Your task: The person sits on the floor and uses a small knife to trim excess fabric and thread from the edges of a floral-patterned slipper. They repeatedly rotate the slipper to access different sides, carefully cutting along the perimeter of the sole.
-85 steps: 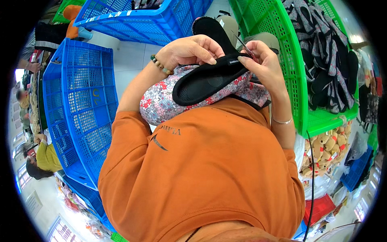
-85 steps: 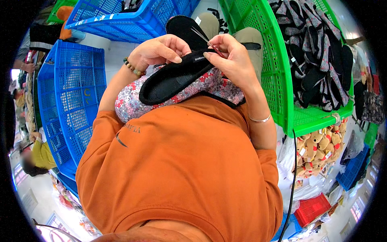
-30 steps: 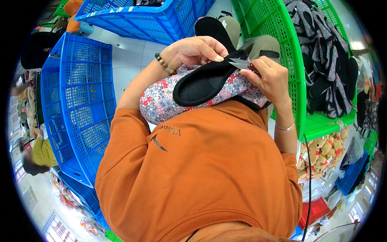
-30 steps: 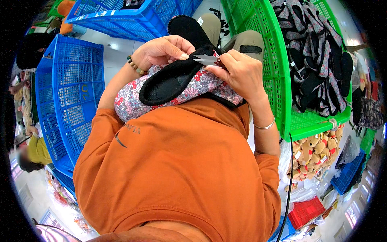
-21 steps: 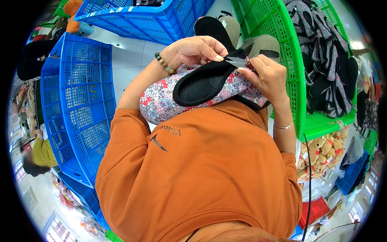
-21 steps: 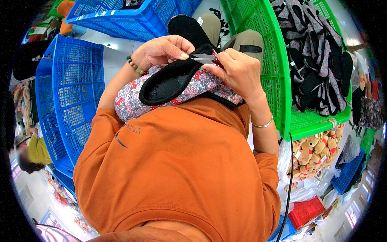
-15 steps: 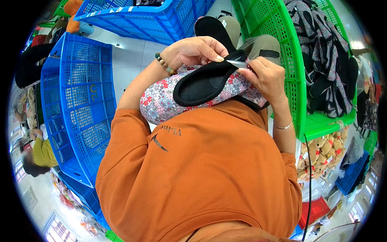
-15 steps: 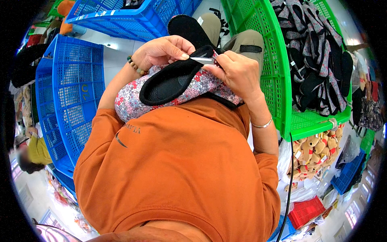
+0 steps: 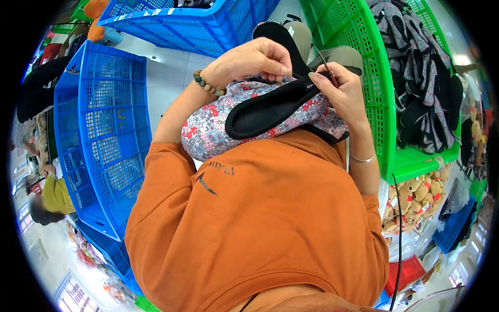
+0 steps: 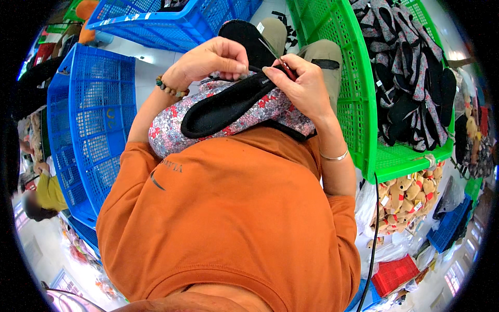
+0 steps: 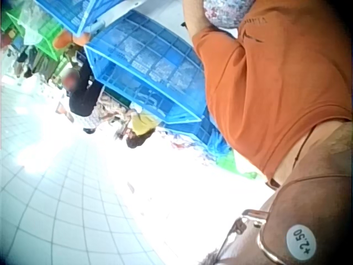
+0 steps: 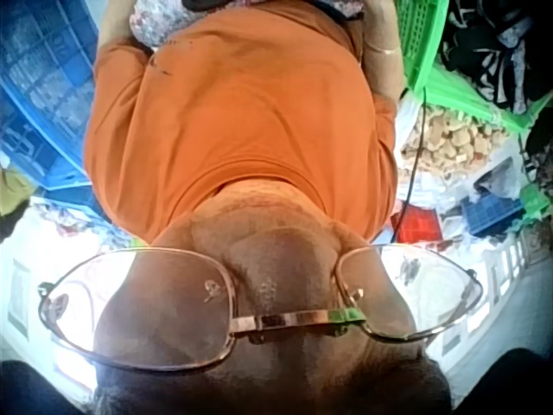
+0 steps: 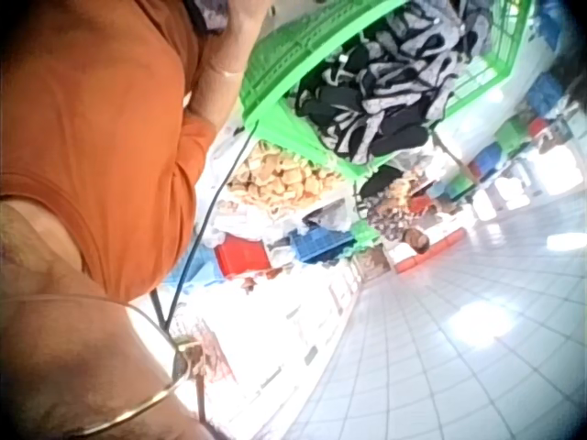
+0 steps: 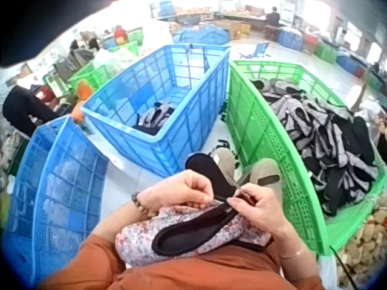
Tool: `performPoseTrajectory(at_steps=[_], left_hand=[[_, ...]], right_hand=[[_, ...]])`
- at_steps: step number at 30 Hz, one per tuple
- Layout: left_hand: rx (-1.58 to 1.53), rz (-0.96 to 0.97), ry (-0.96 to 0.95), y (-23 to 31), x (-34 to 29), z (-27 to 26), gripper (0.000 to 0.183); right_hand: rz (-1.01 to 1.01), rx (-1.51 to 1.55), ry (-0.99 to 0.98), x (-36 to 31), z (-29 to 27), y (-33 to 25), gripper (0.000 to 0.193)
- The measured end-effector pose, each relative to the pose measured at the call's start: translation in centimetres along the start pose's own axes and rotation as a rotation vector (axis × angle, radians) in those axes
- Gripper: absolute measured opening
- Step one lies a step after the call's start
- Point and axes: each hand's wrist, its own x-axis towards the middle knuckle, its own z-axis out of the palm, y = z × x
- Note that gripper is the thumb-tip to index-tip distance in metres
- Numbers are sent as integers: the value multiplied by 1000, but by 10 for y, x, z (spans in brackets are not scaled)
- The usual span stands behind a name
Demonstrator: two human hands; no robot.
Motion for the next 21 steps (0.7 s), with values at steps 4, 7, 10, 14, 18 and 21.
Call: performPoseTrajectory(at_steps=[4,7,10,14,18,21], left_hand=[[77,220,432,-9,-4,-21,13],[462,365,670,-16,-4,-40,27],[393,224,302,8,-31,-48,25],[524,158,278,39,-65,-12,15],[765,236,294,38,-63,33,15],[1045,296,356,27,-52,49,26]], right_hand=[[4,31,12,-4,0,6,20],[3,51,34,-5,1,5,20],[17,49,77,-4,2,7,21],[-2,15,157,-1,7,10,23],[-7,-18,221,2,12,0,25],[-14,-20,284,2,11,0,25]])
